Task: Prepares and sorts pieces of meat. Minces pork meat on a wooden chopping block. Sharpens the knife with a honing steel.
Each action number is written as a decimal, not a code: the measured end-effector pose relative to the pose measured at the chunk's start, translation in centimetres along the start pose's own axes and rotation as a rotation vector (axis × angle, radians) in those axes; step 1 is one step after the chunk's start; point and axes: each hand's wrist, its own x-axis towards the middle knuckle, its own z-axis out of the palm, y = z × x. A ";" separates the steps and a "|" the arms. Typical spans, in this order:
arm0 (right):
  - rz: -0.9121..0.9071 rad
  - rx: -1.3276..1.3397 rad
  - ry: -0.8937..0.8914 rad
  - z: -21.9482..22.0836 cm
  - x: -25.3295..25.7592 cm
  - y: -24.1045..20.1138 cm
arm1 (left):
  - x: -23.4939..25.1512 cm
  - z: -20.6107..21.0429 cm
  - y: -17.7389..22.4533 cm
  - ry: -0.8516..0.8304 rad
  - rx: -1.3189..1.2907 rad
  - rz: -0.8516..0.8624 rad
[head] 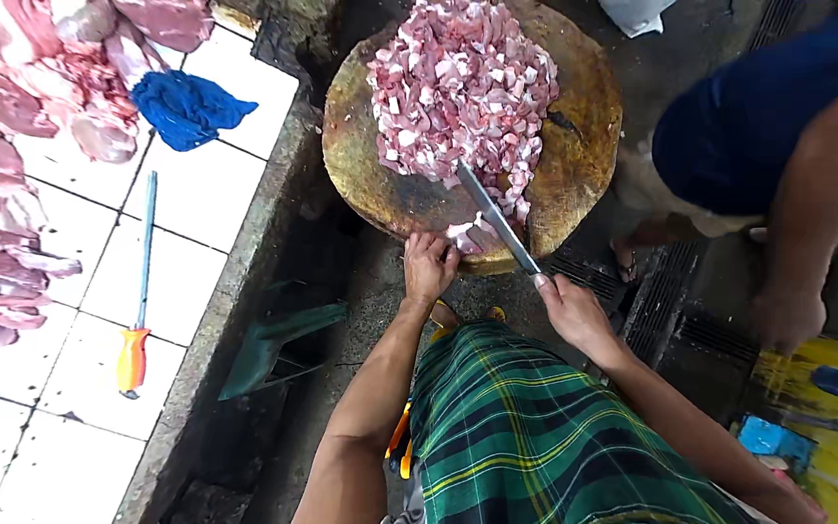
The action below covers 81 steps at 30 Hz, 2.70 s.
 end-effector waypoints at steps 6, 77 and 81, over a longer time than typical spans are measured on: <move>-0.361 0.242 0.319 -0.1 -1.4 -1.4 | -1.5 -1.4 0.7 0.218 -0.120 -0.134; 0.262 0.547 0.241 0.5 5.5 8.6 | 22.0 -9.7 4.9 0.053 -0.064 -0.334; 0.171 0.521 0.224 0.6 5.4 8.9 | 8.5 -7.8 0.7 0.417 -0.386 -1.174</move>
